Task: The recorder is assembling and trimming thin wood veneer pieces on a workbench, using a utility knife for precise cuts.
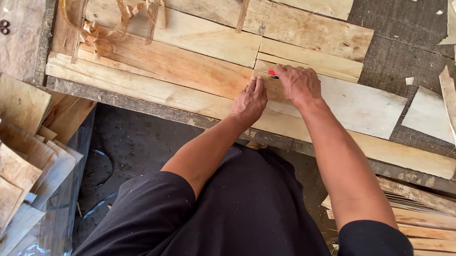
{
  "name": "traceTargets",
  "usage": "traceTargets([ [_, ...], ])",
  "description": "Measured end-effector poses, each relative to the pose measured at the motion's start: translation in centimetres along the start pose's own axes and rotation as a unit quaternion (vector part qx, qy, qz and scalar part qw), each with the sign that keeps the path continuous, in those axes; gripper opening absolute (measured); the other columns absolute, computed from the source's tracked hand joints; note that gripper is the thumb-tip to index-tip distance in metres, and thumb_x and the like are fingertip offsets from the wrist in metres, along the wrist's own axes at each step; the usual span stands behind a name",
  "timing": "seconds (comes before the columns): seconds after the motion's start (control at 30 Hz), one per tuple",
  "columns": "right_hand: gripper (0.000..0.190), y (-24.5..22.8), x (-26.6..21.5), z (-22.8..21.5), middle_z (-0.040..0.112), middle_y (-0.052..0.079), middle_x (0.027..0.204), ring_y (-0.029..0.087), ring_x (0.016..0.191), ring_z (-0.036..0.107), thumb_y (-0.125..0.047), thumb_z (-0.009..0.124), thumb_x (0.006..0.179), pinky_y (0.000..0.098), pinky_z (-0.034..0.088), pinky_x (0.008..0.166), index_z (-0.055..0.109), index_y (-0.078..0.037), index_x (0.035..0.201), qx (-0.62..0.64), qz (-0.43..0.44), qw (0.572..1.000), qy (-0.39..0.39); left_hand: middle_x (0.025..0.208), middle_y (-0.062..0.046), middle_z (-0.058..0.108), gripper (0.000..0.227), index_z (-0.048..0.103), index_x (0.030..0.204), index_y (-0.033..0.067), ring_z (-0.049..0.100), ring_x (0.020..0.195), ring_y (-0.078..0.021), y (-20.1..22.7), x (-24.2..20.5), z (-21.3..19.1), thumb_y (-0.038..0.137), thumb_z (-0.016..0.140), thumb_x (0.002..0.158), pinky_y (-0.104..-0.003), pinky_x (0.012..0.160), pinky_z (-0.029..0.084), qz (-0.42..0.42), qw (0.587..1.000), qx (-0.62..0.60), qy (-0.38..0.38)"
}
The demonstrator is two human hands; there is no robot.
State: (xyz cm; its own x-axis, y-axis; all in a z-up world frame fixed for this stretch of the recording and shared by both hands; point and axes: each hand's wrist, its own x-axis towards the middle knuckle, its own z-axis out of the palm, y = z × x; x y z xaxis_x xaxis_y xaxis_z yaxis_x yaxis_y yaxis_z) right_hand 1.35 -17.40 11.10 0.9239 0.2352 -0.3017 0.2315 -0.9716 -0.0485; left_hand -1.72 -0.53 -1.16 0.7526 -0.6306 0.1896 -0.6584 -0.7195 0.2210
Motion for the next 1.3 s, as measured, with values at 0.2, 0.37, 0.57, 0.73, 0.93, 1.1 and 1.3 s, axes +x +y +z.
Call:
traceTargets([
  [0.2,0.035,0.5,0.3,0.6,0.072,0.011,0.11,0.034,0.096,0.072,-0.002,0.058,0.09,0.0477,0.057,0.079,0.059,-0.013,0.123,-0.01,-0.021,1.0,0.004,0.14,-0.032,0.052,0.045,0.058,0.128,-0.0159,0.054,0.133,-0.0464,0.2,-0.1,0.3,0.009,0.055,0.091,-0.046,0.106,0.051,0.0,1.0,0.011,0.0],
  [0.37,0.036,0.3,0.2,0.3,0.072,0.012,0.107,0.034,0.095,0.072,-0.002,0.06,0.088,0.0473,0.057,0.079,0.059,-0.013,0.122,-0.003,-0.023,1.0,-0.003,0.141,-0.033,0.052,0.042,0.058,0.128,-0.0147,0.052,0.134,-0.0472,0.3,-0.3,0.4,0.01,0.055,0.093,-0.047,0.108,0.05,0.003,1.0,0.008,-0.017],
  [0.57,0.031,0.4,0.7,0.2,0.072,0.014,0.099,0.032,0.087,0.073,0.0,0.057,0.092,0.0459,0.059,0.075,0.058,-0.011,0.121,-0.021,-0.009,0.999,-0.028,0.14,-0.033,0.051,0.044,0.059,0.127,-0.0149,0.052,0.134,-0.0463,0.4,0.3,-0.4,0.011,0.054,0.092,-0.047,0.107,0.049,0.008,0.999,0.024,-0.026],
  [0.73,0.022,0.2,0.7,0.4,0.072,0.013,0.091,0.031,0.082,0.073,-0.005,0.056,0.097,0.0458,0.06,0.074,0.061,-0.012,0.117,-0.029,-0.017,0.999,-0.014,0.138,-0.036,0.052,0.04,0.062,0.123,-0.0151,0.054,0.13,-0.0501,0.4,0.1,0.2,0.011,0.055,0.093,-0.049,0.107,0.05,0.014,0.999,0.038,-0.033],
  [0.93,0.031,0.4,0.4,-1.5,0.072,0.015,0.088,0.033,0.081,0.073,-0.005,0.054,0.097,0.0465,0.06,0.071,0.06,-0.015,0.125,-0.019,-0.011,0.998,-0.067,0.133,-0.039,0.053,0.037,0.066,0.116,-0.0146,0.057,0.123,-0.0529,0.5,0.2,1.2,0.01,0.057,0.09,-0.052,0.098,0.054,0.023,0.998,0.042,-0.03],
  [1.1,0.028,1.4,0.6,-0.7,0.072,0.015,0.092,0.037,0.087,0.072,-0.01,0.056,0.094,0.0495,0.058,0.073,0.062,-0.014,0.121,-0.01,-0.052,0.998,-0.041,0.133,-0.04,0.053,0.035,0.065,0.115,-0.0164,0.058,0.123,-0.0531,0.4,0.3,1.7,0.008,0.056,0.09,-0.053,0.098,0.054,0.023,0.998,0.056,-0.004],
  [1.3,0.026,1.3,0.7,-2.5,0.073,0.016,0.091,0.037,0.086,0.073,-0.013,0.051,0.099,0.0494,0.059,0.073,0.06,-0.011,0.123,-0.018,-0.047,0.995,-0.085,0.134,-0.039,0.053,0.032,0.064,0.111,-0.0157,0.058,0.124,-0.0532,0.8,0.4,1.2,0.007,0.056,0.09,-0.055,0.1,0.053,0.001,0.999,0.047,-0.015],
])
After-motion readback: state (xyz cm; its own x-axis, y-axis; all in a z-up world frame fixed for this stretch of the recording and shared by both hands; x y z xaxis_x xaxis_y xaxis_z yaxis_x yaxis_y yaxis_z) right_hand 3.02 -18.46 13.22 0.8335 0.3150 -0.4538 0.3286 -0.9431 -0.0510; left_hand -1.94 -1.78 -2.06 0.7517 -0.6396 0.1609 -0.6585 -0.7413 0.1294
